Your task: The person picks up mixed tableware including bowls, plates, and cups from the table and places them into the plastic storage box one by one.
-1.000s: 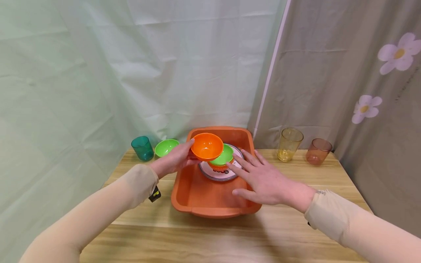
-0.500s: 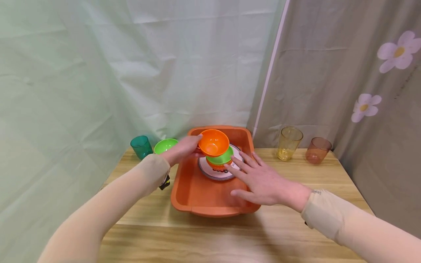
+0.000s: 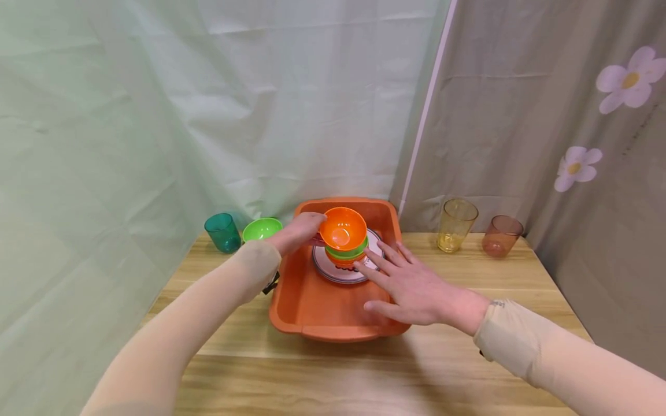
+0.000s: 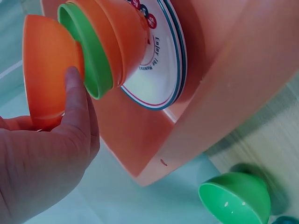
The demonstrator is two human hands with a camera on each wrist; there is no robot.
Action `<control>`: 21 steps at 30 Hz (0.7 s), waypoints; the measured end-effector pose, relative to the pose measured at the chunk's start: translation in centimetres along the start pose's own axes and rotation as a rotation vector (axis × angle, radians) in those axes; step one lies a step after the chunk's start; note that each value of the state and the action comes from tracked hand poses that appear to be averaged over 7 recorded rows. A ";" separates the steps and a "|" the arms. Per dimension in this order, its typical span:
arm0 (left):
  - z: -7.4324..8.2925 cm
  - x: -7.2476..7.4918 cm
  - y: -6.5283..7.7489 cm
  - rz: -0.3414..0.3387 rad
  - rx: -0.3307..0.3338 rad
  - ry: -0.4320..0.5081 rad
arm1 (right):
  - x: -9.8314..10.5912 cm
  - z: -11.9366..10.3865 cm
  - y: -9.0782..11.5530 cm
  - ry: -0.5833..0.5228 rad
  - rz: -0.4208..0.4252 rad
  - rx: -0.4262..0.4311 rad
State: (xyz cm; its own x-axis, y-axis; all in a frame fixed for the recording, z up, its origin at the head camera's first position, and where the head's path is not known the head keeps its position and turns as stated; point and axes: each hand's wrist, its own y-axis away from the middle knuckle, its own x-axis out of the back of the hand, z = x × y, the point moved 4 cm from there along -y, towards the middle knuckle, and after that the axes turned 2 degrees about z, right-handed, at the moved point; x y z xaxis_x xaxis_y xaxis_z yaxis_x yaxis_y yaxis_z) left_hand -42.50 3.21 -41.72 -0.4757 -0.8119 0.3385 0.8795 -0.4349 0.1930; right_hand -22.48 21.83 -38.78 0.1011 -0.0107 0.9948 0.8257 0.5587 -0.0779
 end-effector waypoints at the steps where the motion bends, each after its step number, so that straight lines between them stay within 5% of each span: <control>1: 0.0 0.0 -0.1 0.004 -0.003 -0.019 | 0.0 0.0 0.0 0.002 0.002 0.000; 9: -0.2 -0.6 -0.7 0.011 0.047 -0.189 | -0.1 0.0 0.0 0.003 -0.008 -0.005; 16: -0.8 -1.0 -1.4 0.020 0.180 -0.187 | -0.1 0.0 0.1 0.006 -0.014 -0.008; 21: -1.0 -1.1 -1.0 -0.012 0.214 -0.247 | -0.1 0.0 0.1 0.008 -0.012 -0.006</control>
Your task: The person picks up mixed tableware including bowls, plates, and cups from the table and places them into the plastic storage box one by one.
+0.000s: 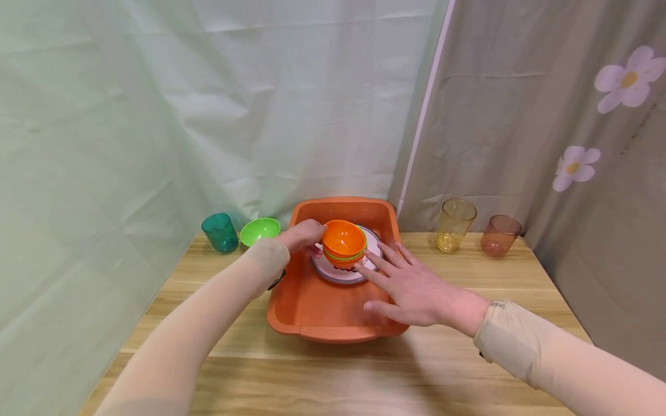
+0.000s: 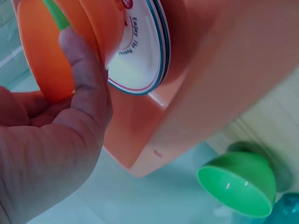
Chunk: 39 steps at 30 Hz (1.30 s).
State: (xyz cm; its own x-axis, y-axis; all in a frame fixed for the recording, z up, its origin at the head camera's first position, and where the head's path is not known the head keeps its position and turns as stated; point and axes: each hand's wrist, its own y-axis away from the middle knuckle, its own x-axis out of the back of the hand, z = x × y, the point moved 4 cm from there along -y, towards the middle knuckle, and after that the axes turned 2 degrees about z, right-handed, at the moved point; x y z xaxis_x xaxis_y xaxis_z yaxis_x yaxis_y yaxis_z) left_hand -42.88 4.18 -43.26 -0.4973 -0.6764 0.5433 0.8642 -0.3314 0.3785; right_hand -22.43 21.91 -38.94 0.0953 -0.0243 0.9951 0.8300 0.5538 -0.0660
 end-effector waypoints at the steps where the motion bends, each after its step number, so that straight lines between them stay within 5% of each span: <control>1: -0.1 0.0 0.0 -0.002 0.004 -0.018 | 0.0 0.1 0.0 -0.002 0.001 0.000; 11: -0.4 0.0 0.2 -0.016 -0.001 -0.107 | -0.2 0.5 0.2 -0.016 0.003 -0.010; 15: 0.1 1.1 0.6 0.055 -0.112 -0.238 | -0.2 0.7 0.2 -0.020 0.003 -0.017; 25: 0.9 2.5 3.0 0.370 -0.456 -0.756 | -0.3 1.5 0.4 -0.034 -0.002 -0.057; 31: -0.2 2.1 5.5 0.381 -0.600 -0.903 | -0.3 2.1 0.4 -0.047 -0.016 -0.101; 39: -3.3 1.2 9.6 0.335 -0.691 -0.882 | -0.2 2.7 0.9 -0.045 -0.010 -0.131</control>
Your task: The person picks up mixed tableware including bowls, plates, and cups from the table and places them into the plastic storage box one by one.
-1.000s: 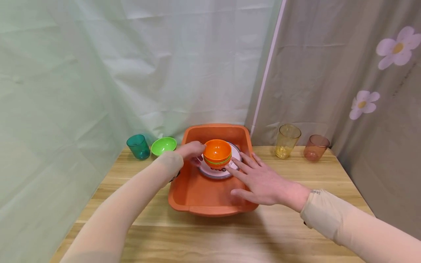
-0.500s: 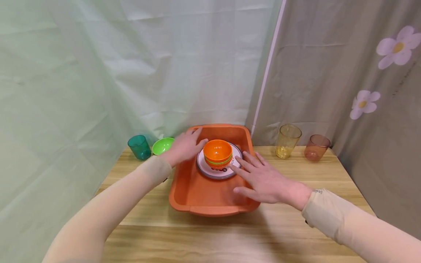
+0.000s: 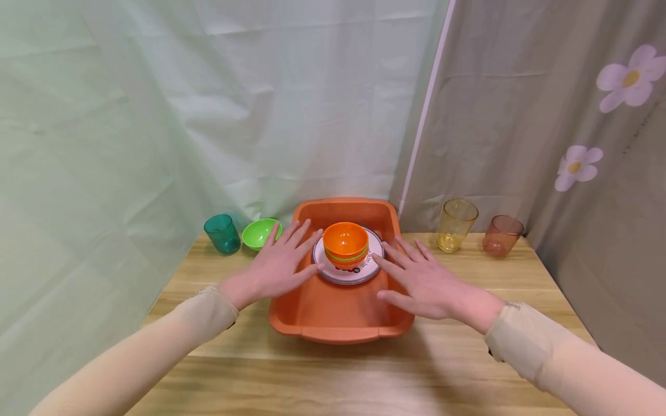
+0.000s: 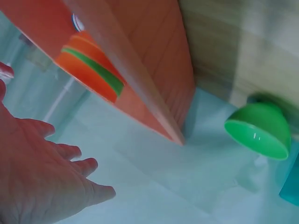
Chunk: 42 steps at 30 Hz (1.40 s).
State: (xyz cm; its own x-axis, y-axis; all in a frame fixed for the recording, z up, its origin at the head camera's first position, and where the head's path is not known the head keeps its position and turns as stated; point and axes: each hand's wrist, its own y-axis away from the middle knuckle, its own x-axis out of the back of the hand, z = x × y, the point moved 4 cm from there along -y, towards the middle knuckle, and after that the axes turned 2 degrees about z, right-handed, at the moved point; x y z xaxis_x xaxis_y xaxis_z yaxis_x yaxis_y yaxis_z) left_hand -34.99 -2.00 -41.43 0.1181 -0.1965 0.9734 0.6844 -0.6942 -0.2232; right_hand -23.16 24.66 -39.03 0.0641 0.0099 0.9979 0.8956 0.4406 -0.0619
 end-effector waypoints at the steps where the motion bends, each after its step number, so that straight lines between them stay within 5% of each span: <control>1: 0.1 -0.1 0.6 0.000 -0.006 0.000 | 0.0 0.1 0.0 -0.004 0.002 -0.003; 7: 0.9 -0.6 3.0 0.019 -0.037 -0.002 | 0.1 0.1 0.1 -0.005 0.026 -0.007; 16: 1.2 -1.7 4.8 0.026 -0.025 0.026 | -1.2 -0.4 -0.2 -0.044 0.060 -0.033; 42: 0.0 -3.2 5.9 0.058 0.059 0.127 | -3.6 -0.4 0.0 -0.088 0.110 -0.048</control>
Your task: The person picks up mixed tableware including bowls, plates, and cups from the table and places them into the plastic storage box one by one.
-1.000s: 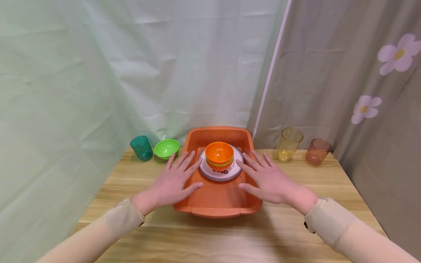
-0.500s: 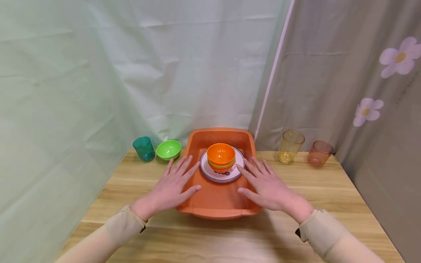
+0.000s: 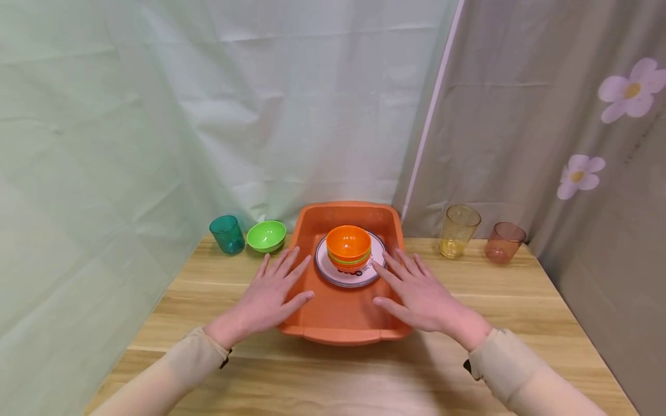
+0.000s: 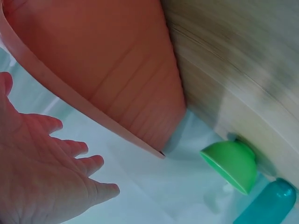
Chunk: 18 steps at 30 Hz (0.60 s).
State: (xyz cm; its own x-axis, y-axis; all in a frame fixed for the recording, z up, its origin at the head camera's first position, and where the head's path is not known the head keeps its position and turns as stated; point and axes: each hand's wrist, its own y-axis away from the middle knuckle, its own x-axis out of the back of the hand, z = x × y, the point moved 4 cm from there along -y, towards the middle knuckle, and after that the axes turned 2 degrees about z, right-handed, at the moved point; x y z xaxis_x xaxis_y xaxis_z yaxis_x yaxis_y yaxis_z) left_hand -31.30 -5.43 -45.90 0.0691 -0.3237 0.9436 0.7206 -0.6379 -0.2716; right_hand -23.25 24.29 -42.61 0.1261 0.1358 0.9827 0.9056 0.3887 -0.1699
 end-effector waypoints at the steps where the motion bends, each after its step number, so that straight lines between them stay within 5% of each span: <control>1: -0.3 0.0 0.0 0.003 0.003 -0.004 | 0.0 -0.1 -0.2 0.001 -0.003 0.004; 11: -5.8 1.1 -0.2 0.015 0.169 0.107 | 0.7 -1.5 -3.0 0.044 -0.055 0.061; 18: -10.5 0.5 0.0 0.015 0.305 0.211 | 1.1 -3.1 -5.0 0.051 -0.088 0.115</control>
State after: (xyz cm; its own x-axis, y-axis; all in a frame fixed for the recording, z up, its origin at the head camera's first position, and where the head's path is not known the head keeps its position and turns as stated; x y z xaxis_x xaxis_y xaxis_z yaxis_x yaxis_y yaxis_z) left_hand -38.54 -12.94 -47.38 -0.0396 -0.4884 0.8717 0.8951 -0.4051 -0.1863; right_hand -26.39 19.62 -40.43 0.0716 0.0517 0.9961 0.8620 0.4993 -0.0878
